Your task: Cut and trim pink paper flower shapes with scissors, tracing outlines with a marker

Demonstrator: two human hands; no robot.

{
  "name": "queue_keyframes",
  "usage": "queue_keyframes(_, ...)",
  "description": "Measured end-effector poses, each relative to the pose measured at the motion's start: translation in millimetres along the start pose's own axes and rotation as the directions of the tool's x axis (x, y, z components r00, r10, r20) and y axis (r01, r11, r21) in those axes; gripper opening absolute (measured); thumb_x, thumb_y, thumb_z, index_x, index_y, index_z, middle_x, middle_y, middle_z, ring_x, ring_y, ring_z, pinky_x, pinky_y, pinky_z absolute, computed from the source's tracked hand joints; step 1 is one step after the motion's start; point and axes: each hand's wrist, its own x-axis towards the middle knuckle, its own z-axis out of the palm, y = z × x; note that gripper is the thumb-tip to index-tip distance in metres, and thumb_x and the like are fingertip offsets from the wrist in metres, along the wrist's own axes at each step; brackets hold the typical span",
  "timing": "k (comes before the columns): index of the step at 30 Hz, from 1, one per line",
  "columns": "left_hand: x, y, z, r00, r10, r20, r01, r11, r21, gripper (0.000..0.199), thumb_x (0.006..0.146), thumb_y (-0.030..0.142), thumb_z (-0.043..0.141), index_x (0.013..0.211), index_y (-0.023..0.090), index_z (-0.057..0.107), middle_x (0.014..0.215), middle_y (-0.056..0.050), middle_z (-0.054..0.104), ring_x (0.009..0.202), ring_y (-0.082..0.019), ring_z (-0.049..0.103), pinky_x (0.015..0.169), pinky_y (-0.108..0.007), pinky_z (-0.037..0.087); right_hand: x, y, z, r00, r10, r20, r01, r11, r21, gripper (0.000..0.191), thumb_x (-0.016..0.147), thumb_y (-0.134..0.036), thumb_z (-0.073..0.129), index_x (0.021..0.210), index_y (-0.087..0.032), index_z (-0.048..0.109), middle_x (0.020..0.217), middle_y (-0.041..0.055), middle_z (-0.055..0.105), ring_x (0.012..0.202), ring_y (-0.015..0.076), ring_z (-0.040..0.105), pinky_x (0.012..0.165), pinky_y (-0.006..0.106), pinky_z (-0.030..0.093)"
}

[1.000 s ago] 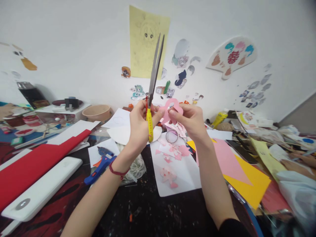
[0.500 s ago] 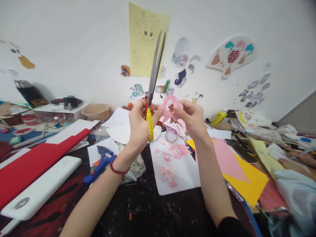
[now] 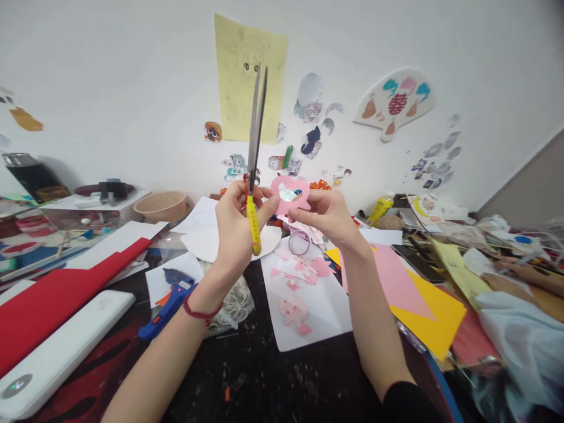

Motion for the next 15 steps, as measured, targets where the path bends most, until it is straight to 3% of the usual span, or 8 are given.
queue_keyframes(7,-0.4,-0.2,2.9,1.000,0.011,-0.025,-0.010,0.999,0.052,0.032,0.068,0.027,0.086,0.074,0.020,0.056,0.075,0.003,0.059,0.065,-0.009,0.052,0.059,-0.023,0.043,3.9,2.0,-0.3,0.975,-0.057,-0.216,0.079,0.992,0.094,0.017,0.073,-0.031,0.084,0.073,-0.019,0.072,0.066,-0.0010,0.069,0.059,0.0111,0.064,0.058,0.025,0.053)
queue_keyframes(15,-0.6,2.2,2.1,0.999,-0.026,-0.020,0.026,1.000,0.014,0.032,0.071,0.030,0.084,0.074,0.020,0.054,0.075,0.002,0.061,0.067,-0.010,0.054,0.061,-0.024,0.045,2.8,3.6,-6.7,0.984,-0.056,-0.168,0.067,0.996,0.061,0.017,0.073,-0.031,0.083,0.074,-0.019,0.072,0.070,-0.0008,0.067,0.062,0.0102,0.062,0.058,0.024,0.050)
